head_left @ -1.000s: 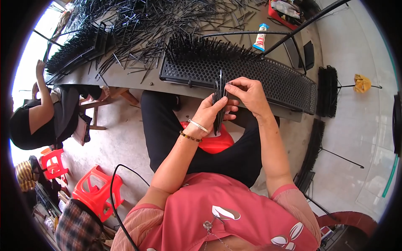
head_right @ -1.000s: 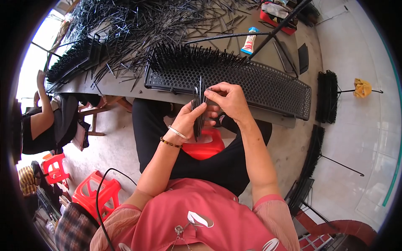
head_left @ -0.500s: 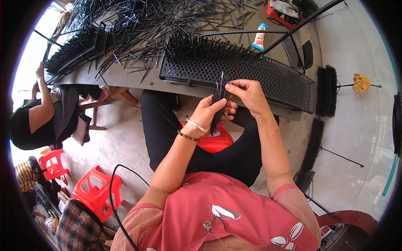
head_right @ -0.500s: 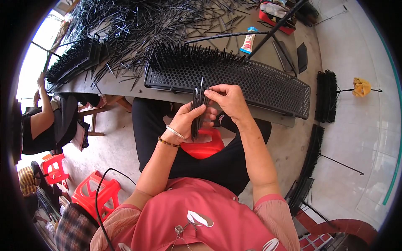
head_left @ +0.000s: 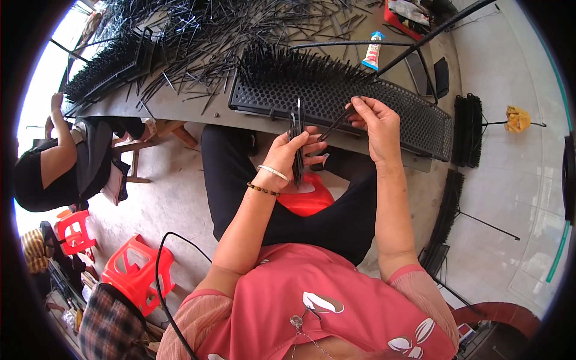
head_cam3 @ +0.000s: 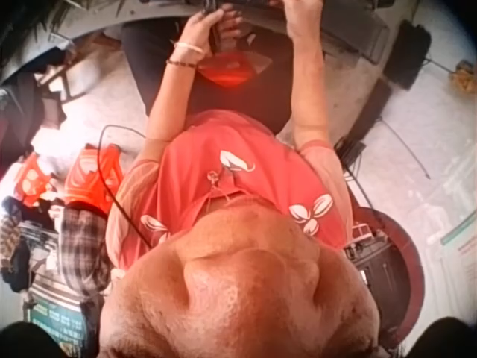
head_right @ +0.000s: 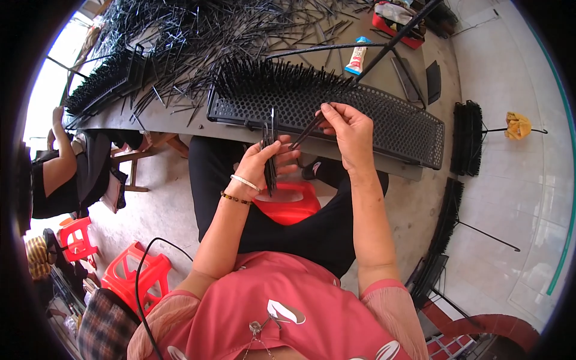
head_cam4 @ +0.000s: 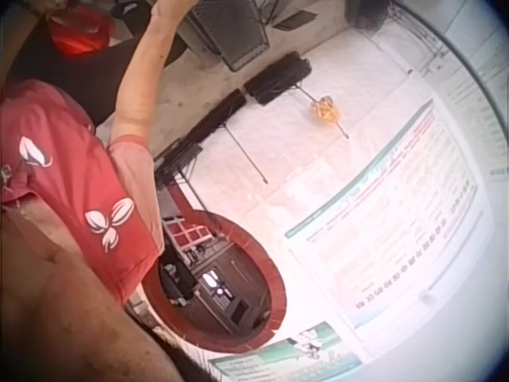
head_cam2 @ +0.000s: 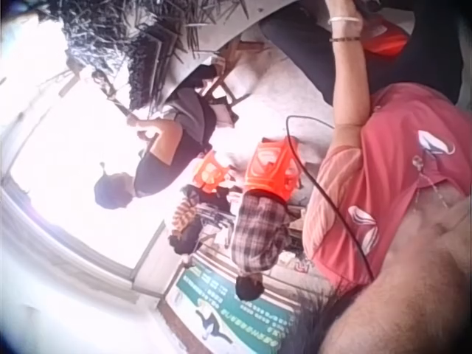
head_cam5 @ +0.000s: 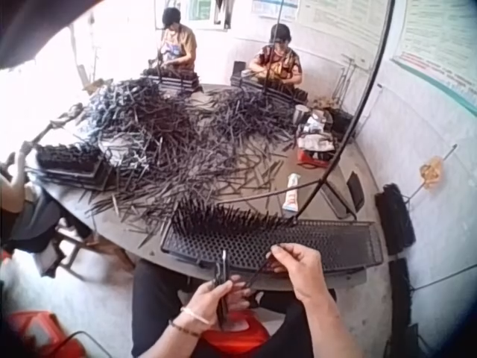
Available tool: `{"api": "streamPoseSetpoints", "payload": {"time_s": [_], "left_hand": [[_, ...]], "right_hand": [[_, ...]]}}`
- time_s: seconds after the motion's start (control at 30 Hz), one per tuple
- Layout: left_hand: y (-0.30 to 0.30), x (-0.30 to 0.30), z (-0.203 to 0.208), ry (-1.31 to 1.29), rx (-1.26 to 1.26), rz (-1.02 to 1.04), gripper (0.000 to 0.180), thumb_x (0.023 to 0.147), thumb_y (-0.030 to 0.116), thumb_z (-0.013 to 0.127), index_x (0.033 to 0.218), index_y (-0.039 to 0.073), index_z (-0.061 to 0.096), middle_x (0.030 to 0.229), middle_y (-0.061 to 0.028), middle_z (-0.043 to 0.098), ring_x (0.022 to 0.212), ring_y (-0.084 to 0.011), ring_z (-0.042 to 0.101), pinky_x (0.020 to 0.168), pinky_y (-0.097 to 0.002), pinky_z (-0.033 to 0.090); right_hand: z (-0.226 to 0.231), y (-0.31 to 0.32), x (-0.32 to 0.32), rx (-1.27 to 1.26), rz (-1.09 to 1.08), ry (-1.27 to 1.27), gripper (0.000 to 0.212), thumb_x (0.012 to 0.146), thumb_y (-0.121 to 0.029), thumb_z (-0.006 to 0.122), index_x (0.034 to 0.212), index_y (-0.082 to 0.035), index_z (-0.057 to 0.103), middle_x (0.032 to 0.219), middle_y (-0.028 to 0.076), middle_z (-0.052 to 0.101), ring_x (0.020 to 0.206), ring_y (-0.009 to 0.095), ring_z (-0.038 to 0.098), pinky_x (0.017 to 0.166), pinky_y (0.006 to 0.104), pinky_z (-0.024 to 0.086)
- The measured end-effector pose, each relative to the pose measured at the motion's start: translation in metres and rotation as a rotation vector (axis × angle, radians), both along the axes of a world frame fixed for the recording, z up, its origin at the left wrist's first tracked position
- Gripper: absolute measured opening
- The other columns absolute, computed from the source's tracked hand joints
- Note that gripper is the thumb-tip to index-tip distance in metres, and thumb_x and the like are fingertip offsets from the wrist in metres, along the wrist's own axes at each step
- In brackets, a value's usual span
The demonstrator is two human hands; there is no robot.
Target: Manually inserting black bristle bundles into a mounting plate grid.
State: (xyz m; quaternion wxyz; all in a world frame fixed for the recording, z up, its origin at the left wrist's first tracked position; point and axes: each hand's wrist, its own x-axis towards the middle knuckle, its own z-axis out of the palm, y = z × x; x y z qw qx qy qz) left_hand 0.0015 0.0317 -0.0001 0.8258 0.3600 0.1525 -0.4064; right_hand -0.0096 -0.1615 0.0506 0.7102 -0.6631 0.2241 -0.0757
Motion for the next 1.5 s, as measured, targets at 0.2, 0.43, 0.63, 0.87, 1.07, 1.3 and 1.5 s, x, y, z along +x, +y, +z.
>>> {"api": "streamPoseSetpoints", "payload": {"time_s": [0.2, 0.43, 0.63, 0.87, 1.07, 1.3, 1.5], "left_hand": [[-0.002, 0.001, 0.016, -0.017, -0.021, -0.094, 0.025, 0.096, 0.014, 0.050, 0.114, -0.003, 0.054, 0.104, -0.0164, 0.063, 0.093, -0.0245, 0.065, 0.075, -0.0364, 0.058], [-0.004, -0.004, 0.010, -0.072, 0.002, -0.209, 0.024, 0.095, 0.014, 0.051, 0.115, 0.000, 0.055, 0.099, -0.0149, 0.066, 0.086, -0.0227, 0.067, 0.070, -0.0389, 0.059], [-0.004, -0.003, 0.013, -0.033, -0.012, -0.241, 0.025, 0.095, 0.014, 0.051, 0.115, 0.001, 0.055, 0.098, -0.0129, 0.067, 0.084, -0.0211, 0.068, 0.067, -0.0428, 0.060], [-0.003, -0.006, 0.006, 0.005, -0.004, -0.187, 0.023, 0.095, 0.014, 0.052, 0.114, 0.002, 0.056, 0.098, -0.0113, 0.067, 0.080, -0.0196, 0.068, 0.066, -0.0408, 0.059], [-0.006, -0.005, 0.004, -0.007, 0.040, -0.096, 0.020, 0.095, 0.015, 0.052, 0.108, 0.001, 0.058, 0.098, -0.0101, 0.067, 0.075, -0.0172, 0.067, 0.067, -0.0339, 0.058], [-0.010, -0.003, 0.003, -0.012, 0.033, -0.081, 0.015, 0.094, 0.009, 0.052, 0.103, -0.003, 0.052, 0.102, -0.0190, 0.065, 0.087, -0.0225, 0.066, 0.073, -0.0342, 0.059], [-0.007, -0.003, 0.005, -0.014, 0.021, -0.077, 0.013, 0.093, 0.007, 0.053, 0.102, -0.003, 0.053, 0.103, -0.0195, 0.064, 0.088, -0.0230, 0.066, 0.074, -0.0348, 0.059]], "right_hand": [[-0.013, 0.002, 0.002, 0.063, 0.152, 0.125, 0.019, 0.086, -0.020, 0.068, 0.093, -0.002, 0.068, 0.082, 0.003, 0.069, 0.067, 0.007, 0.061, 0.060, 0.0192, 0.046], [-0.028, 0.010, 0.003, -0.064, 0.215, 0.197, 0.023, 0.083, -0.019, 0.071, 0.093, 0.002, 0.069, 0.077, 0.004, 0.068, 0.065, 0.009, 0.061, 0.057, 0.0224, 0.047], [-0.029, 0.012, 0.001, -0.059, 0.244, 0.208, 0.023, 0.083, -0.020, 0.071, 0.094, 0.001, 0.070, 0.078, 0.004, 0.068, 0.066, 0.009, 0.061, 0.058, 0.0226, 0.047], [-0.023, 0.013, -0.007, -0.070, 0.213, 0.184, 0.024, 0.085, -0.019, 0.068, 0.099, 0.001, 0.068, 0.078, 0.002, 0.067, 0.066, 0.008, 0.060, 0.061, 0.0205, 0.045], [-0.002, 0.004, 0.015, -0.260, -0.054, -0.271, 0.020, 0.090, -0.009, 0.062, 0.105, 0.003, 0.064, 0.084, 0.005, 0.066, 0.071, 0.009, 0.061, 0.064, 0.0217, 0.049], [-0.008, 0.002, 0.059, -0.570, -0.044, -0.491, 0.020, 0.089, -0.006, 0.063, 0.106, 0.005, 0.063, 0.086, 0.006, 0.066, 0.076, 0.010, 0.063, 0.071, 0.0231, 0.052], [-0.015, 0.009, 0.069, -0.709, -0.026, -0.493, 0.018, 0.086, -0.009, 0.067, 0.102, 0.000, 0.067, 0.082, 0.003, 0.067, 0.071, 0.008, 0.062, 0.065, 0.0211, 0.049]]}}
